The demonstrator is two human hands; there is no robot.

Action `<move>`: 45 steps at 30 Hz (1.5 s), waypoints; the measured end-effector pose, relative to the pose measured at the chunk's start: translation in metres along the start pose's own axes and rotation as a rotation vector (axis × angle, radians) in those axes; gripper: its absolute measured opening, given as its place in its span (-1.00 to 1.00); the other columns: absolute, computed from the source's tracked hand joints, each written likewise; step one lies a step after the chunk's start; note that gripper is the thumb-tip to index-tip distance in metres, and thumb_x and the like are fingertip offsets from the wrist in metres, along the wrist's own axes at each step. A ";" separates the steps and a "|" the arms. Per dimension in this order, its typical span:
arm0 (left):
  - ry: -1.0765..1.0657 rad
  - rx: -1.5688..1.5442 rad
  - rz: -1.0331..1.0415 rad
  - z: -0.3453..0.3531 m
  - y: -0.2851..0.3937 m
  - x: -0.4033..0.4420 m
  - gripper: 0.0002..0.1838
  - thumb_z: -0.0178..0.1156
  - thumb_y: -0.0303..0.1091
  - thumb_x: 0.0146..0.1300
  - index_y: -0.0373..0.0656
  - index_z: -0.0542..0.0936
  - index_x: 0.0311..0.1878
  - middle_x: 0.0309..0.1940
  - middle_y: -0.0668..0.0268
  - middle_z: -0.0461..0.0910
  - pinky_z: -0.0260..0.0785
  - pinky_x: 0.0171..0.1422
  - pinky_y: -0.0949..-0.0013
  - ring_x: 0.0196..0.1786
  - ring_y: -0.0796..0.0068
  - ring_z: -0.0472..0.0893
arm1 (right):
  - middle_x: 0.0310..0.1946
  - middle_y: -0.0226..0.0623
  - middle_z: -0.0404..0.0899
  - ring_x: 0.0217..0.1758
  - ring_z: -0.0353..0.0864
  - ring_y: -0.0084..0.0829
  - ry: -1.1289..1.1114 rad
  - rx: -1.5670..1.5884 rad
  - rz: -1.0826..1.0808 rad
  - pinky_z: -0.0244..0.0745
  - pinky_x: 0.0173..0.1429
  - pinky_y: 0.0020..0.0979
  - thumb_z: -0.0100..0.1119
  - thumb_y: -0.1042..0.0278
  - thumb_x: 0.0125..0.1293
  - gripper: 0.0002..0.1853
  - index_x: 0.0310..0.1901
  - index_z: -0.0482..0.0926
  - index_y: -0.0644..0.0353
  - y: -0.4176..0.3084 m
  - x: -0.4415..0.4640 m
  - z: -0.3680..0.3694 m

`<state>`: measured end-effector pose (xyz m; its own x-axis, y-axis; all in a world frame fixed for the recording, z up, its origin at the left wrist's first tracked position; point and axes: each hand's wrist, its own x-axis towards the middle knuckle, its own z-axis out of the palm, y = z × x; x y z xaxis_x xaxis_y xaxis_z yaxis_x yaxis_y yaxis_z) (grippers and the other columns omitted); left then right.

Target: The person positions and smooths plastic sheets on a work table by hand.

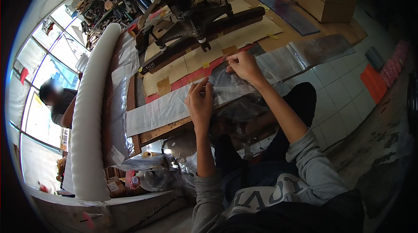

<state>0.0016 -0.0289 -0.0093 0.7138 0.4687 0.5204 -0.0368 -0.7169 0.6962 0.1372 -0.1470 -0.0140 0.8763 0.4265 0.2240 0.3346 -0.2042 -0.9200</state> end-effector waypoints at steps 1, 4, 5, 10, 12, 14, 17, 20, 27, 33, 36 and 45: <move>0.007 0.004 0.018 0.000 -0.001 0.000 -0.78 0.19 -0.40 0.19 -0.26 0.65 -0.13 -0.32 0.13 0.62 0.42 -0.24 0.35 -0.32 0.30 0.64 | -0.40 -0.06 0.66 -0.38 0.71 -0.41 -0.002 0.006 0.000 0.60 -0.24 -0.50 0.03 0.54 0.26 -0.75 -0.08 0.53 0.51 -0.001 0.000 -0.001; 0.011 0.004 0.039 0.001 -0.002 -0.001 -0.79 0.19 -0.41 0.18 -0.26 0.65 -0.14 -0.32 0.11 0.61 0.42 -0.24 0.35 -0.32 0.28 0.64 | -0.37 -0.06 0.66 -0.38 0.71 -0.41 -0.004 0.021 0.017 0.59 -0.25 -0.51 0.03 0.55 0.26 -0.75 -0.07 0.53 0.51 -0.005 -0.003 -0.004; 0.006 0.006 0.040 0.002 -0.002 0.000 -0.79 0.19 -0.41 0.18 -0.27 0.65 -0.14 -0.31 0.11 0.61 0.42 -0.23 0.35 -0.32 0.27 0.64 | -0.36 -0.06 0.66 -0.38 0.70 -0.41 -0.005 0.025 0.023 0.59 -0.25 -0.51 0.02 0.55 0.26 -0.75 -0.07 0.53 0.52 -0.007 -0.004 -0.004; -0.003 -0.015 0.023 0.003 -0.004 0.001 -0.79 0.19 -0.41 0.18 -0.27 0.64 -0.15 -0.32 0.10 0.61 0.42 -0.22 0.32 -0.32 0.25 0.64 | -0.29 -0.06 0.65 -0.37 0.69 -0.43 0.011 0.103 0.024 0.59 -0.25 -0.51 0.01 0.55 0.27 -0.74 -0.07 0.51 0.55 0.004 0.001 -0.002; -0.010 -0.008 0.002 0.003 -0.002 0.001 -0.79 0.19 -0.41 0.17 -0.27 0.65 -0.15 -0.32 0.10 0.61 0.42 -0.21 0.31 -0.32 0.24 0.64 | -0.27 -0.06 0.64 -0.36 0.69 -0.43 0.005 0.102 0.025 0.59 -0.25 -0.51 0.01 0.56 0.27 -0.74 -0.07 0.51 0.56 0.006 0.001 -0.002; -0.009 0.001 0.005 0.003 -0.001 0.000 -0.79 0.20 -0.40 0.17 -0.27 0.65 -0.15 -0.33 0.09 0.61 0.42 -0.20 0.30 -0.32 0.23 0.64 | -0.26 -0.06 0.64 -0.36 0.69 -0.44 -0.002 0.089 0.015 0.59 -0.25 -0.51 0.01 0.56 0.27 -0.73 -0.06 0.51 0.57 0.010 0.003 -0.001; -0.001 0.010 0.031 0.002 0.000 0.001 -0.79 0.19 -0.40 0.17 -0.27 0.65 -0.16 -0.35 0.08 0.61 0.41 -0.20 0.30 -0.33 0.21 0.63 | -0.43 -0.07 0.66 -0.41 0.71 -0.39 0.069 0.130 -0.023 0.58 -0.27 -0.48 0.04 0.55 0.23 -0.78 -0.15 0.56 0.50 0.017 0.003 0.002; -0.002 0.006 0.018 0.001 0.002 0.000 -0.80 0.19 -0.41 0.17 -0.27 0.65 -0.17 -0.37 0.08 0.60 0.41 -0.20 0.29 -0.34 0.20 0.63 | -0.35 -0.09 0.65 -0.37 0.69 -0.45 0.012 0.063 0.012 0.57 -0.26 -0.53 0.01 0.54 0.27 -0.73 -0.06 0.52 0.54 0.004 -0.003 -0.003; 0.013 -0.009 0.010 0.003 0.000 0.001 -0.80 0.19 -0.41 0.17 -0.28 0.65 -0.18 -0.38 0.08 0.60 0.41 -0.20 0.29 -0.35 0.21 0.62 | -0.42 -0.11 0.66 -0.38 0.69 -0.45 0.042 0.049 -0.011 0.55 -0.27 -0.54 0.03 0.53 0.26 -0.75 -0.08 0.55 0.49 0.004 -0.001 -0.002; 0.013 -0.003 0.001 0.003 0.000 0.002 -0.81 0.19 -0.41 0.17 -0.28 0.66 -0.19 -0.38 0.07 0.60 0.42 -0.20 0.29 -0.35 0.22 0.63 | -0.44 -0.09 0.66 -0.39 0.71 -0.41 0.061 0.054 0.000 0.57 -0.26 -0.49 0.05 0.49 0.24 -0.77 -0.14 0.58 0.42 0.009 0.002 0.001; 0.024 -0.013 0.006 0.003 0.000 0.002 -0.81 0.19 -0.41 0.17 -0.28 0.66 -0.19 -0.38 0.07 0.60 0.42 -0.20 0.29 -0.35 0.21 0.63 | -0.44 -0.09 0.66 -0.38 0.71 -0.41 0.068 0.072 0.011 0.58 -0.25 -0.49 0.04 0.49 0.24 -0.77 -0.14 0.58 0.42 0.006 0.001 0.001; 0.028 -0.013 0.001 0.003 -0.002 0.004 -0.81 0.19 -0.40 0.17 -0.29 0.66 -0.21 -0.39 0.08 0.60 0.41 -0.22 0.29 -0.36 0.22 0.63 | -0.49 -0.12 0.65 -0.40 0.71 -0.42 0.094 0.062 -0.022 0.58 -0.26 -0.48 0.03 0.50 0.23 -0.79 -0.20 0.60 0.42 0.003 -0.001 0.002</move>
<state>0.0067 -0.0268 -0.0102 0.6941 0.4821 0.5345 -0.0469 -0.7107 0.7019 0.1370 -0.1465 -0.0172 0.8986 0.3454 0.2704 0.3343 -0.1400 -0.9320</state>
